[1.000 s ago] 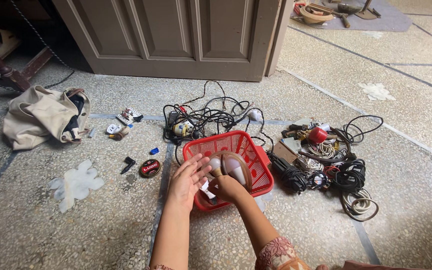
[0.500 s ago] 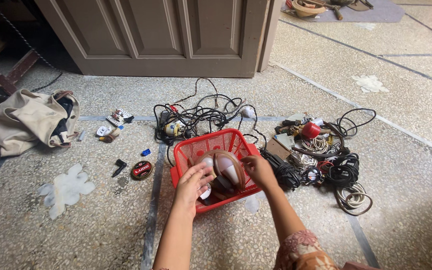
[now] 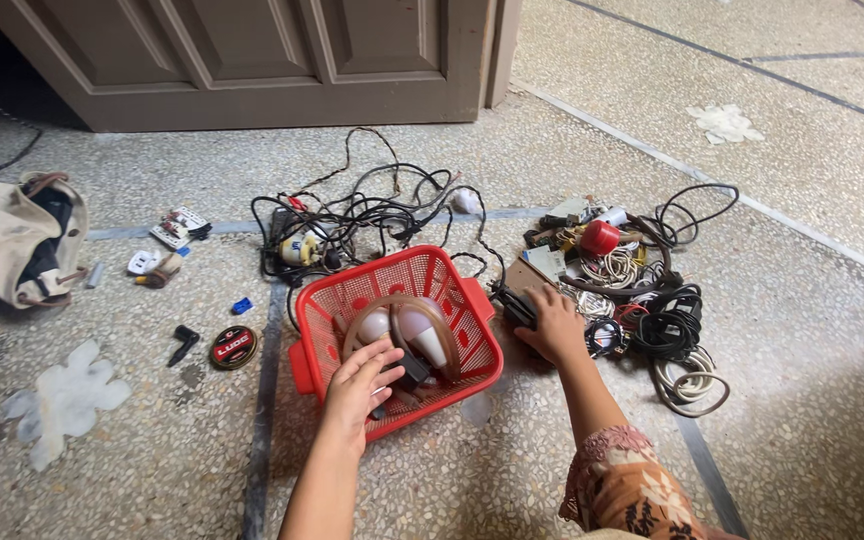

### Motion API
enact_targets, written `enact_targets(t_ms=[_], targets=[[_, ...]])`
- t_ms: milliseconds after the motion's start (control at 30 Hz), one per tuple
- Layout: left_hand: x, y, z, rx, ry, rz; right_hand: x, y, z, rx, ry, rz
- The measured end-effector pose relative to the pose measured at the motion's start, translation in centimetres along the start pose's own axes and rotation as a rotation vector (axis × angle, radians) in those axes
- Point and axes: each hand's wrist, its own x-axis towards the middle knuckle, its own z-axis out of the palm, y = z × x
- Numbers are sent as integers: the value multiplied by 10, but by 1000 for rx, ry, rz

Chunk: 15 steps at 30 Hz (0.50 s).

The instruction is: The person sorts a pile of electronic waste and miscellaneous items on the floor, picking up light bulbs, power adapters, and various cables. They place the selected items into a red plastic basket, organizing the clutter by hand.

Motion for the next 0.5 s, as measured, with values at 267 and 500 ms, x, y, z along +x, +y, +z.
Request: enact_targets(t_ms=[267,500], targets=[[-20,-9,28,1260,52,496,-15,12,8,-49,-90,9],[-10,-55,28,1559,-99,468,-32,7,-13,-54,-23,206]])
